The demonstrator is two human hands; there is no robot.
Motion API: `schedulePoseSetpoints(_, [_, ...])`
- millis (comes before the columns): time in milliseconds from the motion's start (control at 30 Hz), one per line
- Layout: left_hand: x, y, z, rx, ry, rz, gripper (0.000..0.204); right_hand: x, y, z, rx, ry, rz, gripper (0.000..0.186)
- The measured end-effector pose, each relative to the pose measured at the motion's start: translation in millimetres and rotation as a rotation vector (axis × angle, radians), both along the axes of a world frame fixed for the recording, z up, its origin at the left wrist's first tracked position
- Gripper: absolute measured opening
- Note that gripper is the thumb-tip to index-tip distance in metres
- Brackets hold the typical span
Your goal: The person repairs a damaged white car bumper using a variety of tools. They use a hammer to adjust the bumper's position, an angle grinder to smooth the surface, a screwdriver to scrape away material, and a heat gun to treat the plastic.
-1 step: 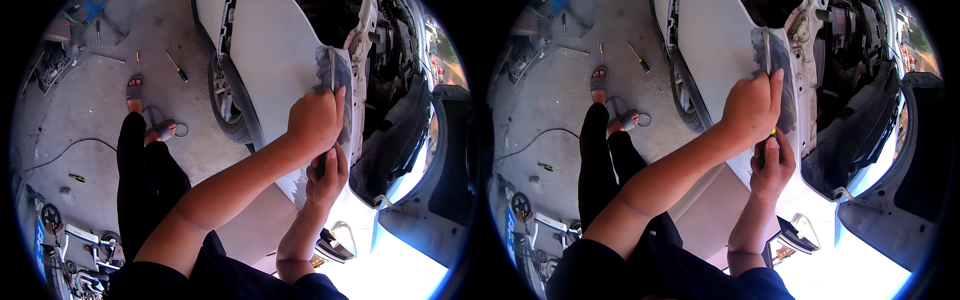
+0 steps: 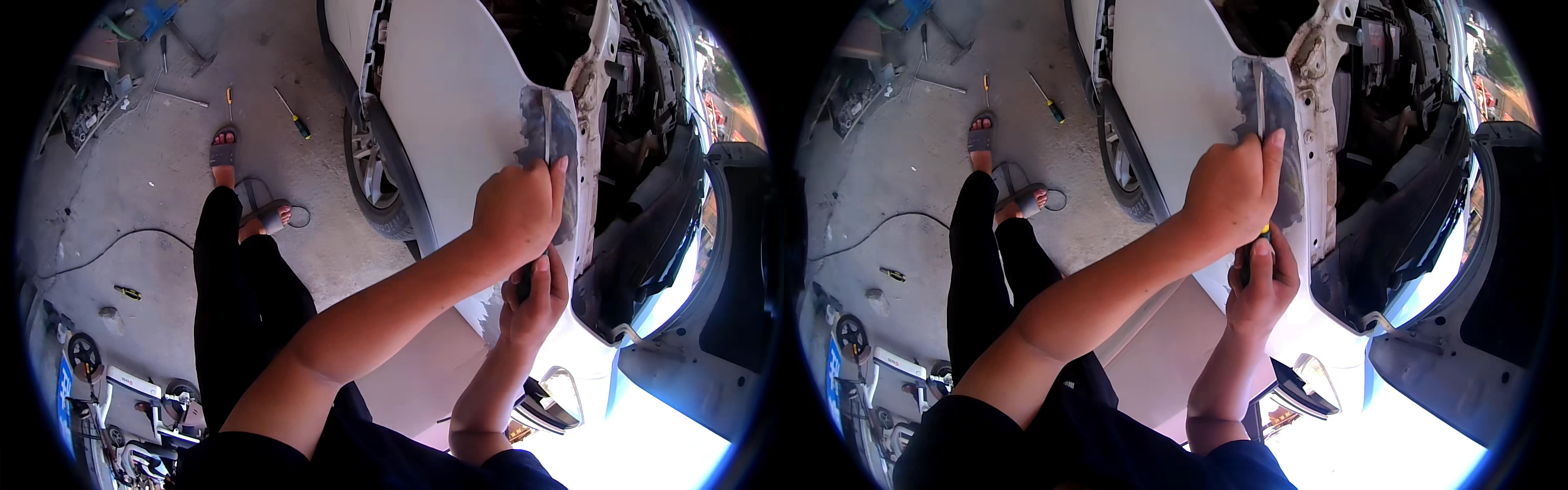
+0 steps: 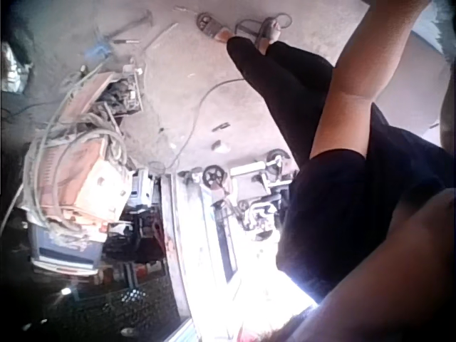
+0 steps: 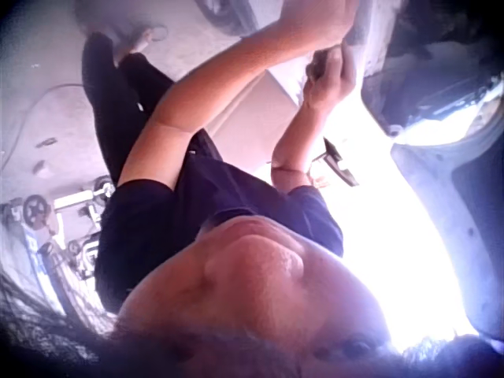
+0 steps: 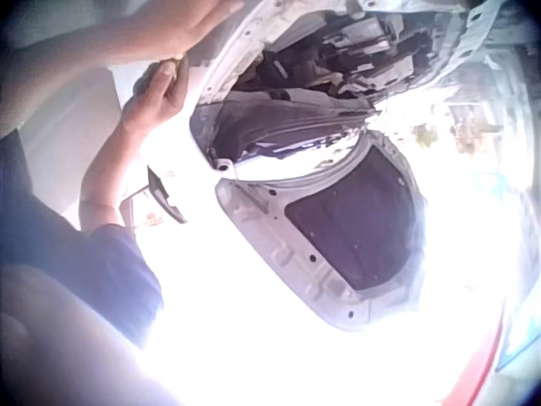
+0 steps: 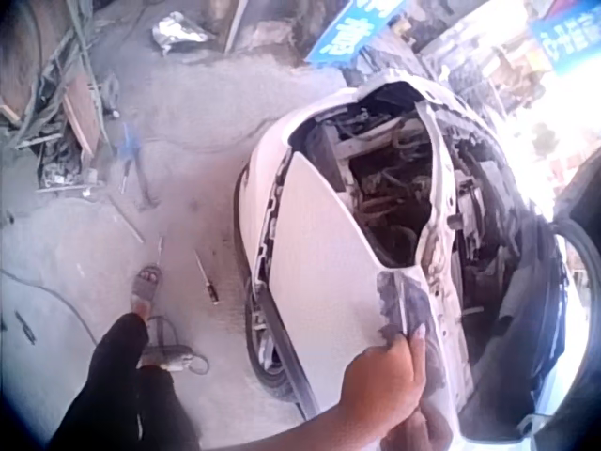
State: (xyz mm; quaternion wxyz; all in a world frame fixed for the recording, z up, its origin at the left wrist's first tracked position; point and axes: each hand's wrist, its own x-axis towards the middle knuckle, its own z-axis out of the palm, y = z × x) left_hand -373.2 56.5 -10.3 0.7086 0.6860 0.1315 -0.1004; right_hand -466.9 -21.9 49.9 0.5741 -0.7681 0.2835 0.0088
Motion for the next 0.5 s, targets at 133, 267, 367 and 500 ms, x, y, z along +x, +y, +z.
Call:
schedulePoseSetpoints(133, [-11.7,-1.1,-1.9,-0.052,-0.013,-0.049,0.047,-18.4,-1.6,-5.2,0.037,0.006,-0.069,0.034])
schedulePoseSetpoints(267, [-1.6,1.8,-9.9,-0.022,-0.022,-0.017,0.046,-5.3,0.3,-14.5,0.021,0.01,-0.022,0.034])
schedulePoseSetpoints(367, [-12.7,1.6,-10.5,0.034,-0.04,-0.055,0.046,-20.7,1.7,-19.3,0.053,0.005,-0.057,0.035])
schedulePoseSetpoints(500, [-3.7,5.4,-15.9,-0.005,-0.037,-0.053,0.047,-10.2,-2.0,-26.1,0.064,0.016,-0.028,0.037])
